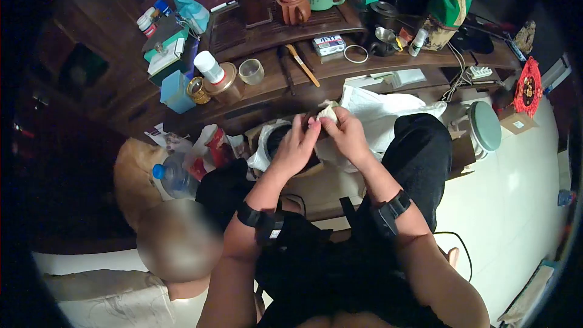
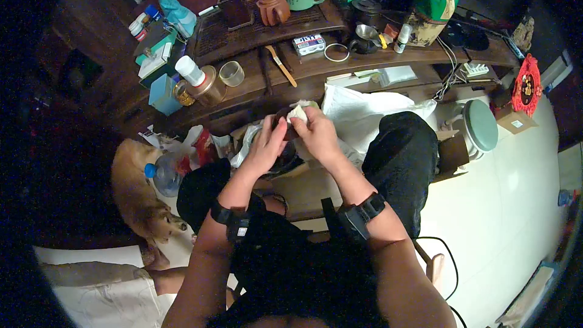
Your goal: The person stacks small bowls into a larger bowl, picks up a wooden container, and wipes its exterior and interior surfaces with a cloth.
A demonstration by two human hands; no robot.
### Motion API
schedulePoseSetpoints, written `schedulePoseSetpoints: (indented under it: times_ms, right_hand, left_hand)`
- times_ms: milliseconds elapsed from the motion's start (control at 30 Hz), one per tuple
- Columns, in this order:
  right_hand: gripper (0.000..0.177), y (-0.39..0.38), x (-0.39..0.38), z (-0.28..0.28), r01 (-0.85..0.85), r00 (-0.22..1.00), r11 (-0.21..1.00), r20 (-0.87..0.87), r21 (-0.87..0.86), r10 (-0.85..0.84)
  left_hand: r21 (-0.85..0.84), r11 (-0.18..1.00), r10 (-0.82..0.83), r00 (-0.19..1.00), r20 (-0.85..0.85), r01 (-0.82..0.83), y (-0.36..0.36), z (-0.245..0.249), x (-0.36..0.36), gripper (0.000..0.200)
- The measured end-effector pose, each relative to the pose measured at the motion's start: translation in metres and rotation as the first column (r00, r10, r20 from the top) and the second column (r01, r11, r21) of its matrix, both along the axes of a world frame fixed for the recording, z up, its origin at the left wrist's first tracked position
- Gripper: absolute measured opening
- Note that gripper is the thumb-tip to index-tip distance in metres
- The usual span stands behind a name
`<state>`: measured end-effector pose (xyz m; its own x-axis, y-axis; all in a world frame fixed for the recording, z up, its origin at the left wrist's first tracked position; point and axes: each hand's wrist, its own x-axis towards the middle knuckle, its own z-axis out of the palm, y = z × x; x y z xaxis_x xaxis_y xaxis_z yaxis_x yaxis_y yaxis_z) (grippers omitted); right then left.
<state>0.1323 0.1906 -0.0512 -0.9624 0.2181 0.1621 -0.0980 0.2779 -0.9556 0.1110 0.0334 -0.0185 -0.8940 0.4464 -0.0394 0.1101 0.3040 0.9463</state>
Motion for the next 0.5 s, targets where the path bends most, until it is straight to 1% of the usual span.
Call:
schedulePoseSetpoints:
  times_ms: [33, 67, 100, 133, 200, 233, 267, 300, 333, 367, 400, 433, 467, 500]
  right_hand:
    - [0.023, 0.003, 0.005, 0.02, 0.022, 0.999, 0.975, -0.038, 0.219, -0.014]
    - [0.022, 0.005, 0.008, 0.03, 0.05, 0.997, 0.903, -0.077, 0.428, -0.018]
    - [0.021, 0.007, 0.007, 0.03, 0.059, 0.992, 0.886, -0.125, 0.459, -0.001]
    - [0.021, 0.007, 0.007, 0.029, 0.024, 0.997, 0.934, -0.073, 0.358, 0.002]
    - [0.021, 0.006, 0.003, 0.022, -0.032, 0.999, 0.99, 0.029, 0.137, 0.028]
    - [0.022, 0.003, -0.001, 0.011, -0.037, 0.999, 0.996, 0.018, -0.077, 0.039]
    - [0.023, -0.003, -0.006, -0.003, -0.044, 0.999, 0.957, 0.006, -0.287, 0.047]
    - [0.024, -0.011, -0.008, 0.001, -0.049, 0.999, 0.873, -0.008, -0.485, 0.052]
    - [0.025, -0.017, -0.005, 0.006, -0.017, 0.995, 0.793, 0.068, -0.609, 0.073]
    - [0.027, -0.021, 0.0, 0.011, 0.026, 0.985, 0.696, 0.137, -0.718, 0.105]
    - [0.028, -0.024, 0.005, 0.019, 0.077, 0.969, 0.585, 0.199, -0.807, 0.147]
    - [0.028, -0.025, 0.006, 0.011, 0.074, 0.964, 0.575, 0.205, -0.815, 0.167]
    - [0.028, -0.027, 0.009, 0.011, 0.064, 0.965, 0.607, 0.204, -0.792, 0.165]
    - [0.027, -0.03, 0.012, 0.012, 0.054, 0.965, 0.638, 0.205, -0.768, 0.164]
  left_hand:
    - [-0.114, 0.992, 0.031, 0.993, -0.118, -0.045, -0.003, 0.002, -0.002, 0.039]
    - [-0.133, 0.991, 0.01, 0.99, -0.139, -0.028, -0.006, 0.001, -0.006, 0.042]
    - [-0.14, 0.99, 0.0, 0.991, -0.134, -0.019, -0.008, 0.003, -0.008, 0.039]
    - [-0.148, 0.989, -0.009, 0.991, -0.132, -0.011, -0.008, 0.004, -0.009, 0.037]
    - [-0.093, 0.993, 0.057, 0.986, -0.154, -0.072, -0.003, 0.0, -0.004, 0.034]
    - [-0.065, 0.993, 0.091, 0.982, -0.164, -0.103, 0.0, -0.003, -0.002, 0.033]
    - [-0.023, 0.992, 0.12, 0.98, -0.157, -0.125, 0.003, -0.009, -0.001, 0.032]
    - [0.019, 0.989, 0.146, 0.978, -0.148, -0.145, 0.005, -0.016, -0.002, 0.03]
    - [0.06, 0.985, 0.171, 0.975, -0.139, -0.165, 0.007, -0.022, -0.002, 0.029]
    - [0.055, 0.986, 0.166, 0.954, -0.248, -0.158, 0.007, -0.028, -0.001, 0.029]
    - [0.065, 0.983, 0.181, 0.954, -0.241, -0.17, 0.01, -0.029, 0.002, 0.028]
    - [0.075, 0.98, 0.196, 0.952, -0.234, -0.184, 0.012, -0.03, 0.004, 0.027]
    - [0.085, 0.976, 0.213, 0.95, -0.227, -0.199, 0.013, -0.031, 0.004, 0.026]
    - [0.009, 0.987, 0.157, 0.953, -0.261, -0.161, 0.009, -0.031, -0.001, 0.026]
